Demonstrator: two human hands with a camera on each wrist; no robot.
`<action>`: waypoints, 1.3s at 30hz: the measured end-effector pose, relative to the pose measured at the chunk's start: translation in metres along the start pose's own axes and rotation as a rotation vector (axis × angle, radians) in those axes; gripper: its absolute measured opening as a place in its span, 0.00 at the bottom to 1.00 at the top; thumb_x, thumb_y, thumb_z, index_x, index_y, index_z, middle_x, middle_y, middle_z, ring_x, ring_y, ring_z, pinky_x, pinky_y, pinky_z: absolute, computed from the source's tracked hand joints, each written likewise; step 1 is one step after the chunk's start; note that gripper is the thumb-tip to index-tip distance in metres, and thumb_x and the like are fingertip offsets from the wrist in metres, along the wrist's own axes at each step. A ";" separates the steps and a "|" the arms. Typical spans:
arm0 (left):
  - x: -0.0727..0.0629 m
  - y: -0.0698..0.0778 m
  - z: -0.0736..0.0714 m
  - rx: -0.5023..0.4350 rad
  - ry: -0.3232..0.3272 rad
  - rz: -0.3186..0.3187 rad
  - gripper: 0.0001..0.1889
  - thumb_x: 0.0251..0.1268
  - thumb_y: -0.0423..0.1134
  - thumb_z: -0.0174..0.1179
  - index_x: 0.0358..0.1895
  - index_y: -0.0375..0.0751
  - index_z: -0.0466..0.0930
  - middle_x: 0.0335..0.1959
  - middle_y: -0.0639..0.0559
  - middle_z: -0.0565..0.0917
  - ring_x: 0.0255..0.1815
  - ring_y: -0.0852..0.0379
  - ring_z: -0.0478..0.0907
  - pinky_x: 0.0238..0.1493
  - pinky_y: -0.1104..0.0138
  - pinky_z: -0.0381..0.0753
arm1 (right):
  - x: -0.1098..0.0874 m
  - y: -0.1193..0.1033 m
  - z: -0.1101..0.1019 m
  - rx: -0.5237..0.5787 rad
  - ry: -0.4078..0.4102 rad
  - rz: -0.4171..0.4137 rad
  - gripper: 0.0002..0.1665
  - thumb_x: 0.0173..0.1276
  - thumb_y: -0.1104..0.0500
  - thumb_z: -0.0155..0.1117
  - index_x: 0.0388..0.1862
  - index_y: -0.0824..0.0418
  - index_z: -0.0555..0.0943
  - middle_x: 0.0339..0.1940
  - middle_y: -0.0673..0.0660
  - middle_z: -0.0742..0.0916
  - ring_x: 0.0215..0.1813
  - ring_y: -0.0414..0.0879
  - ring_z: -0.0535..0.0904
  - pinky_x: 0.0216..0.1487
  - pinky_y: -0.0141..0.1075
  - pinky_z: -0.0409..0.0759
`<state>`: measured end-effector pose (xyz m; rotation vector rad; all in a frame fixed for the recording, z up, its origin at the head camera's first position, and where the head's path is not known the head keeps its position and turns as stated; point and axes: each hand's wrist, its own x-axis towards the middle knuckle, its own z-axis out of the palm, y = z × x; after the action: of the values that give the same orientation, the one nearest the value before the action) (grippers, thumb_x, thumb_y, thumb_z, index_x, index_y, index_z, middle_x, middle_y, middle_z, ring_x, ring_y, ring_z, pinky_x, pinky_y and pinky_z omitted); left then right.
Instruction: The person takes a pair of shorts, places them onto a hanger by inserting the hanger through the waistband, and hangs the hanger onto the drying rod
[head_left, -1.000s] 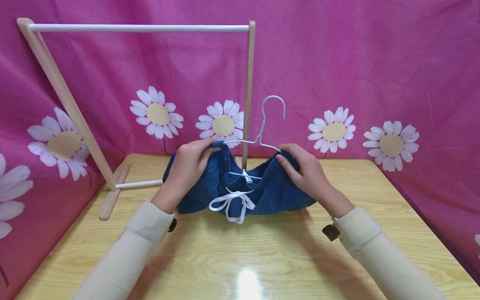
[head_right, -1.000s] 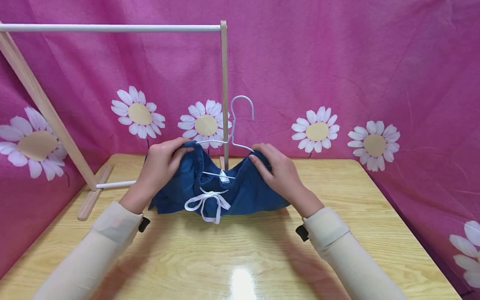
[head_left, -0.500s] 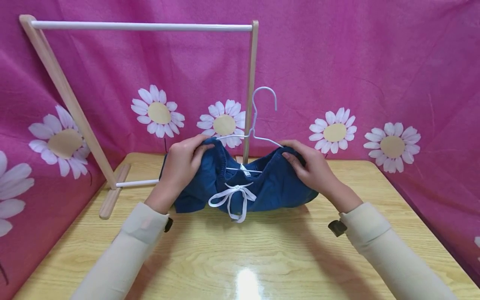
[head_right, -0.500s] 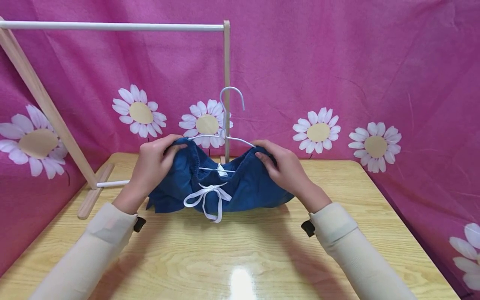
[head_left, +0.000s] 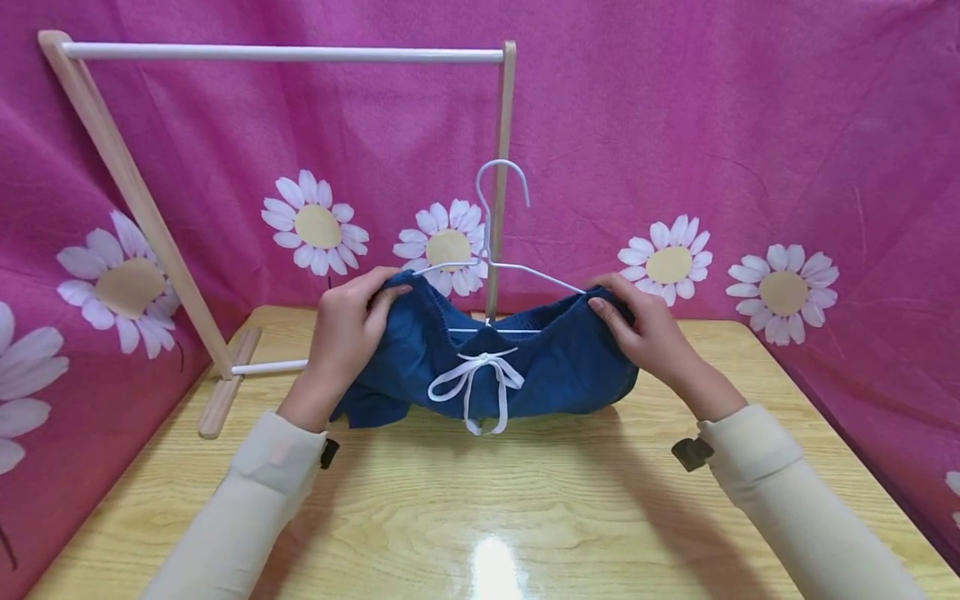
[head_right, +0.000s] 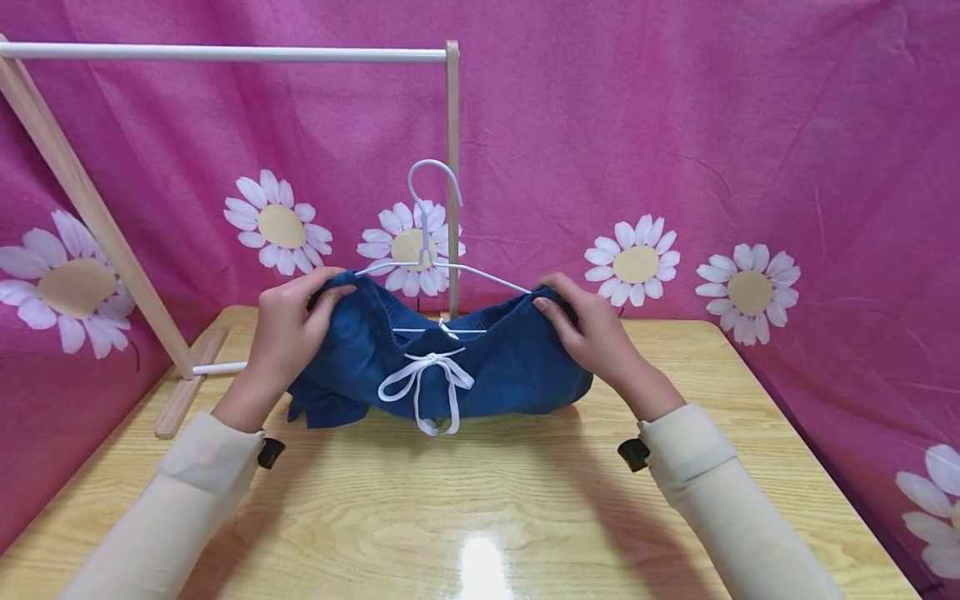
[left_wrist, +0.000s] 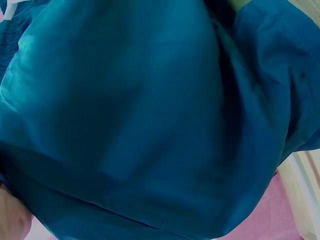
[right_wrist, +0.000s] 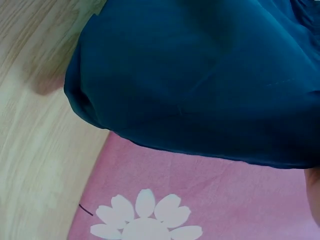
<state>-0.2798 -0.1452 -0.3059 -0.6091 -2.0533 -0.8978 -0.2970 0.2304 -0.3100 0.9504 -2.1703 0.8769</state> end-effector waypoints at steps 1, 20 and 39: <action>0.000 0.000 0.000 -0.003 0.005 -0.007 0.12 0.68 0.32 0.65 0.53 0.36 0.86 0.47 0.42 0.89 0.48 0.45 0.87 0.56 0.53 0.83 | 0.000 0.000 -0.001 0.009 0.009 0.002 0.11 0.72 0.71 0.61 0.51 0.65 0.80 0.40 0.56 0.87 0.44 0.39 0.78 0.54 0.25 0.72; -0.005 -0.001 0.000 -0.001 0.099 -0.048 0.11 0.69 0.34 0.65 0.51 0.35 0.87 0.46 0.41 0.89 0.47 0.45 0.87 0.56 0.54 0.82 | -0.009 0.009 -0.009 0.034 0.058 0.085 0.12 0.75 0.72 0.55 0.55 0.71 0.77 0.45 0.62 0.83 0.46 0.41 0.72 0.49 0.30 0.67; -0.008 0.005 0.000 0.015 0.089 -0.085 0.12 0.70 0.34 0.63 0.53 0.36 0.86 0.48 0.41 0.89 0.48 0.44 0.87 0.57 0.52 0.82 | -0.002 -0.004 0.000 0.010 0.048 0.040 0.24 0.76 0.66 0.58 0.68 0.57 0.77 0.44 0.57 0.89 0.53 0.44 0.81 0.66 0.36 0.73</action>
<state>-0.2719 -0.1426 -0.3109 -0.4688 -2.0159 -0.9411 -0.2927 0.2294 -0.3103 0.8850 -2.1521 0.9216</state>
